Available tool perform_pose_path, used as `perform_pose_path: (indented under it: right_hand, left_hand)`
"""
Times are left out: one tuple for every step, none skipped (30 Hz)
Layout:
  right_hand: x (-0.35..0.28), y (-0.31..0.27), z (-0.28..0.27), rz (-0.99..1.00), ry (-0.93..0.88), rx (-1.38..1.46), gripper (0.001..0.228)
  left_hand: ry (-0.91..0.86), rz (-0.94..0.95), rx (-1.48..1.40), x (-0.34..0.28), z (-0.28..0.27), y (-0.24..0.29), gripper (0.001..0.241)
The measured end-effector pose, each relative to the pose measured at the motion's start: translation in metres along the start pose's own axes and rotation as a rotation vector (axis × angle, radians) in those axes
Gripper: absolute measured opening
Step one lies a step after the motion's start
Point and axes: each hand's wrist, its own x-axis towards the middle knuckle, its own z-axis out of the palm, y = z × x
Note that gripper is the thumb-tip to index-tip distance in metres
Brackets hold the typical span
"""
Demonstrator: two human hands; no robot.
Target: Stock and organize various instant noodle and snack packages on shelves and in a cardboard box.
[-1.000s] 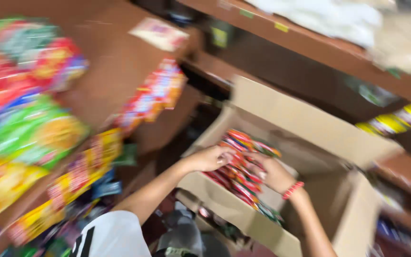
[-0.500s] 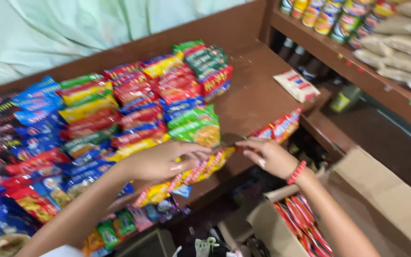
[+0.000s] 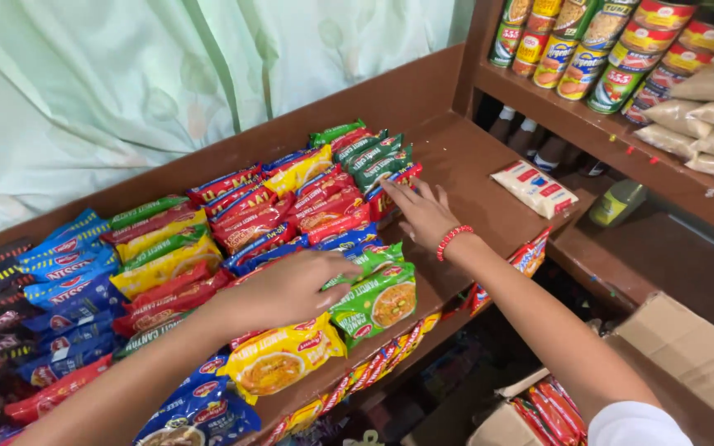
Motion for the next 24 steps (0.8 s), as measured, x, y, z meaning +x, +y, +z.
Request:
perform_pose_path:
  right_hand:
    - [0.000, -0.001, 0.001, -0.006, -0.006, 0.008, 0.093]
    - [0.000, -0.002, 0.001, 0.039, -0.009, 0.013, 0.089]
    - [0.002, -0.002, 0.000, 0.081, -0.008, 0.011, 0.085]
    - [0.002, 0.002, 0.005, 0.072, -0.011, 0.014, 0.085]
    - [0.000, 0.008, 0.007, 0.097, -0.042, -0.040, 0.074]
    - [-0.002, 0.014, 0.010, 0.122, -0.072, -0.095, 0.065]
    - [-0.004, 0.012, 0.006, 0.119, -0.077, -0.095, 0.065]
    - [-0.006, 0.010, 0.001, 0.117, -0.057, -0.137, 0.058]
    - [-0.009, 0.010, -0.005, 0.121, -0.036, -0.184, 0.052]
    - [-0.013, 0.011, -0.005, 0.126, -0.038, -0.187, 0.052]
    - [-0.019, 0.014, -0.005, 0.075, 0.087, -0.178, 0.052]
    - [-0.026, 0.016, -0.006, 0.023, 0.212, -0.170, 0.053]
    - [-0.031, 0.016, -0.012, 0.039, 0.209, -0.178, 0.053]
    - [-0.037, 0.015, -0.017, 0.041, 0.242, -0.178, 0.049]
    - [-0.041, 0.014, -0.023, 0.043, 0.278, -0.179, 0.046]
    - [-0.048, 0.013, -0.028, 0.059, 0.279, -0.189, 0.046]
    - [-0.054, 0.013, -0.035, 0.057, 0.290, -0.179, 0.045]
    - [-0.060, 0.013, -0.040, 0.054, 0.302, -0.168, 0.045]
    - [-0.066, 0.012, -0.046, 0.067, 0.299, -0.175, 0.045]
    - [-0.071, 0.010, -0.052, 0.079, 0.272, -0.152, 0.046]
    - [-0.076, 0.008, -0.056, 0.089, 0.245, -0.126, 0.047]
    - [-0.081, 0.008, -0.056, 0.101, 0.242, -0.130, 0.047]
    - [-0.085, 0.008, -0.056, 0.094, 0.224, -0.146, 0.050]
    - [-0.089, 0.008, -0.056, 0.088, 0.206, -0.161, 0.052]
  left_hand:
    - [-0.001, -0.012, -0.004, 0.010, 0.001, -0.004, 0.034]
    - [-0.018, 0.005, 0.027, 0.019, 0.002, -0.007, 0.035]
    - [-0.030, 0.024, 0.060, 0.030, 0.001, -0.012, 0.035]
    - [-0.024, 0.015, 0.060, 0.041, 0.005, -0.019, 0.035]
    - [-0.020, 0.016, 0.100, 0.054, 0.008, -0.024, 0.032]
    - [-0.016, 0.017, 0.140, 0.068, 0.011, -0.030, 0.030]
    - [-0.014, 0.014, 0.135, 0.079, 0.008, -0.029, 0.030]
    - [-0.036, -0.050, 0.192, 0.090, 0.006, -0.028, 0.026]
    - [-0.059, -0.105, 0.248, 0.105, 0.002, -0.027, 0.023]
    - [-0.060, -0.100, 0.245, 0.119, 0.007, -0.042, 0.023]
    - [-0.044, -0.159, 0.292, 0.135, 0.013, -0.056, 0.024]
    - [-0.027, -0.218, 0.340, 0.153, 0.019, -0.069, 0.024]
    - [-0.032, -0.201, 0.336, 0.163, 0.020, -0.076, 0.024]
    - [0.037, -0.236, 0.319, 0.173, 0.021, -0.083, 0.022]
    - [0.107, -0.270, 0.305, 0.184, 0.021, -0.089, 0.023]
    - [0.101, -0.252, 0.303, 0.193, 0.024, -0.098, 0.023]
    - [0.063, -0.280, 0.414, 0.203, 0.028, -0.105, 0.025]
    - [0.027, -0.308, 0.525, 0.213, 0.032, -0.113, 0.029]
    - [0.022, -0.294, 0.521, 0.222, 0.042, -0.128, 0.029]
    - [0.142, -0.269, 0.549, 0.232, 0.053, -0.143, 0.038]
    - [0.261, -0.248, 0.575, 0.241, 0.064, -0.159, 0.047]
    - [0.256, -0.237, 0.570, 0.245, 0.069, -0.162, 0.047]
    - [0.243, -0.292, 0.627, 0.250, 0.074, -0.165, 0.043]
    - [0.230, -0.347, 0.685, 0.254, 0.079, -0.168, 0.039]
